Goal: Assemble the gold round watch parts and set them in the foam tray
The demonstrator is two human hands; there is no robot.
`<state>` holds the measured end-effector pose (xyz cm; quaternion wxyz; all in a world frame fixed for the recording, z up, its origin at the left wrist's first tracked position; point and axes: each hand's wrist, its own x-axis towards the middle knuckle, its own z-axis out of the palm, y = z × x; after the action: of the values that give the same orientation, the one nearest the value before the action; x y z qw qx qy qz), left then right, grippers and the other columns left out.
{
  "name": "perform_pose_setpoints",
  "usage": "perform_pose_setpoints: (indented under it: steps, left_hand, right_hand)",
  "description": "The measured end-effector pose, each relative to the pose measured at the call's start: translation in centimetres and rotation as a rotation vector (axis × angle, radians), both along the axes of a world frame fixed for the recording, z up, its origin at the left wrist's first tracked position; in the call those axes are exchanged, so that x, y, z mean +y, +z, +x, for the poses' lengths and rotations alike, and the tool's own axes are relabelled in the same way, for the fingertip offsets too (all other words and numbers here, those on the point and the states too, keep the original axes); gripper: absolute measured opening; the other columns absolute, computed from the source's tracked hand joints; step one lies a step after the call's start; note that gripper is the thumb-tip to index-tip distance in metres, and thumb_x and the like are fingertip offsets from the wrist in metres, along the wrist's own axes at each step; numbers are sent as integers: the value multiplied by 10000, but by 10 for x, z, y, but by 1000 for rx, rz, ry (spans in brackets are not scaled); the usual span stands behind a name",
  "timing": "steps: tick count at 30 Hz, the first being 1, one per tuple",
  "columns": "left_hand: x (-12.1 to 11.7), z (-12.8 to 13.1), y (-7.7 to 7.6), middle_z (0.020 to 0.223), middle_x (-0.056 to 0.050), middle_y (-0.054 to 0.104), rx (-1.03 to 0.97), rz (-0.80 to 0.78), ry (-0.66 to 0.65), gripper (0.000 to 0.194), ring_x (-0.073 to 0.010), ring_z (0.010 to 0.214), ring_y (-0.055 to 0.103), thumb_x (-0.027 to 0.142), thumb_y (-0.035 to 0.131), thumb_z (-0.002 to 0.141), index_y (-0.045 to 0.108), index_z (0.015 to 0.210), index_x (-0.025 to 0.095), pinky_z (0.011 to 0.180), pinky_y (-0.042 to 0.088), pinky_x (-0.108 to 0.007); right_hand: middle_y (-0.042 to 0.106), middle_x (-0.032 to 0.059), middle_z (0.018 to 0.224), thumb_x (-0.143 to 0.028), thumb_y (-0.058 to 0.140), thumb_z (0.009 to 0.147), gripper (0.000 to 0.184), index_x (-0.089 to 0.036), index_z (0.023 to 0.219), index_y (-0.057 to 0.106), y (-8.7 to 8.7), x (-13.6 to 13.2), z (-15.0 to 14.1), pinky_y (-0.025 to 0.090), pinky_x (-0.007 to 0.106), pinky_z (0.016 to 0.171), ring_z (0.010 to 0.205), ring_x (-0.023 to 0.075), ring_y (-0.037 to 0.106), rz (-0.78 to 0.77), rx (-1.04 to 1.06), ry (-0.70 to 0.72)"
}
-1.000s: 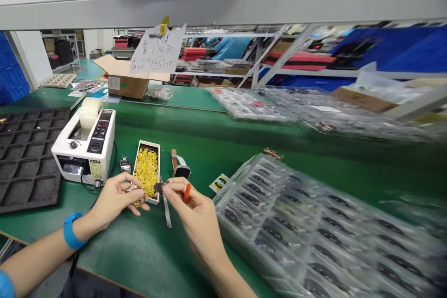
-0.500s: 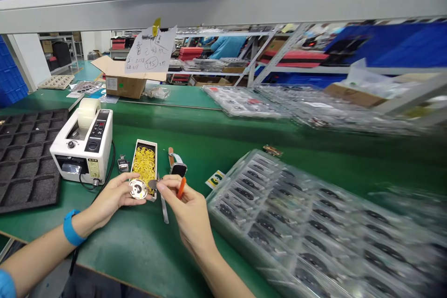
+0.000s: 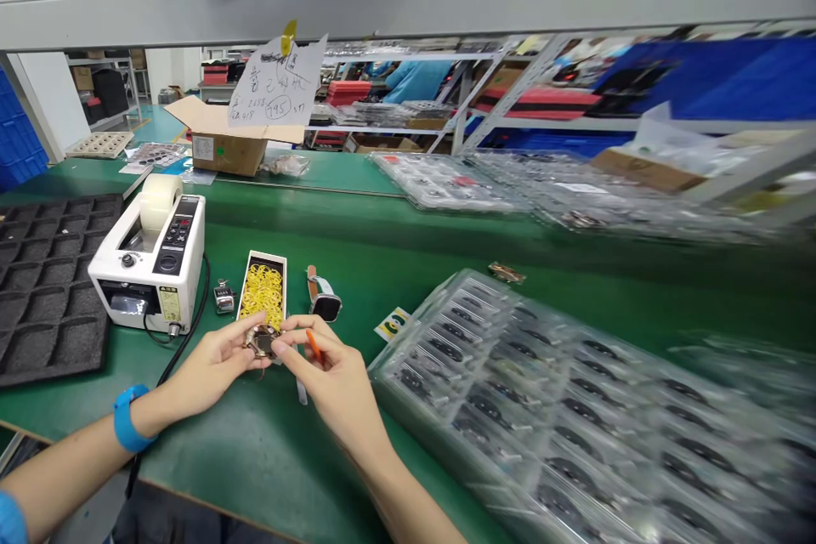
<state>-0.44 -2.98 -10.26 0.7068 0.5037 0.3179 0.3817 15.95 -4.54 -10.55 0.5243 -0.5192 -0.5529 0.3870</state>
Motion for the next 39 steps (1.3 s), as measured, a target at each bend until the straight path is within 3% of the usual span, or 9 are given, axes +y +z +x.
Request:
perform_pose_setpoints:
  steps: [4, 9, 22, 34, 39]
  left_hand:
    - [-1, -1, 1, 1218, -82, 640, 56, 32, -8, 625, -203, 1004, 611, 465, 680, 766, 525, 1328, 239, 980, 470, -378]
    - [-1, 0, -3, 1193, -87, 659, 74, 50, -23, 646, -189, 959, 635, 469, 660, 782, 489, 1356, 229, 987, 467, -380]
    - [-1, 2, -5, 1285, -115, 609, 72, 62, -36, 623, -258, 1106, 602, 456, 650, 795, 503, 1347, 207, 1010, 453, -415]
    - [-2, 9, -2, 1126, -107, 680, 13, 37, 34, 482, -227, 1030, 632, 366, 706, 761, 594, 1187, 171, 941, 493, -374]
    - [-1, 14, -1, 898, -81, 714, 52, 15, 156, 456, -184, 817, 668, 440, 722, 724, 612, 1044, 135, 807, 545, -343]
  right_hand:
    - [569, 50, 850, -347, 653, 726, 178, -200, 631, 686, 3, 0, 0, 423, 281, 633, 737, 171, 547, 28, -1, 29]
    - [578, 40, 798, -321, 639, 743, 174, -198, 625, 675, 3, 0, -1, 450, 275, 626, 705, 162, 558, 77, -52, 12]
    - [598, 34, 785, -279, 602, 764, 155, -205, 638, 653, -2, 0, -5, 452, 269, 613, 705, 164, 575, 153, -191, -74]
    - [591, 21, 793, -246, 569, 792, 132, -209, 672, 608, -6, -2, -12, 440, 272, 613, 714, 162, 564, 184, -293, -159]
    - [602, 26, 797, -218, 552, 818, 126, -211, 702, 600, -11, -4, -17, 465, 276, 613, 728, 169, 591, 285, -391, -180]
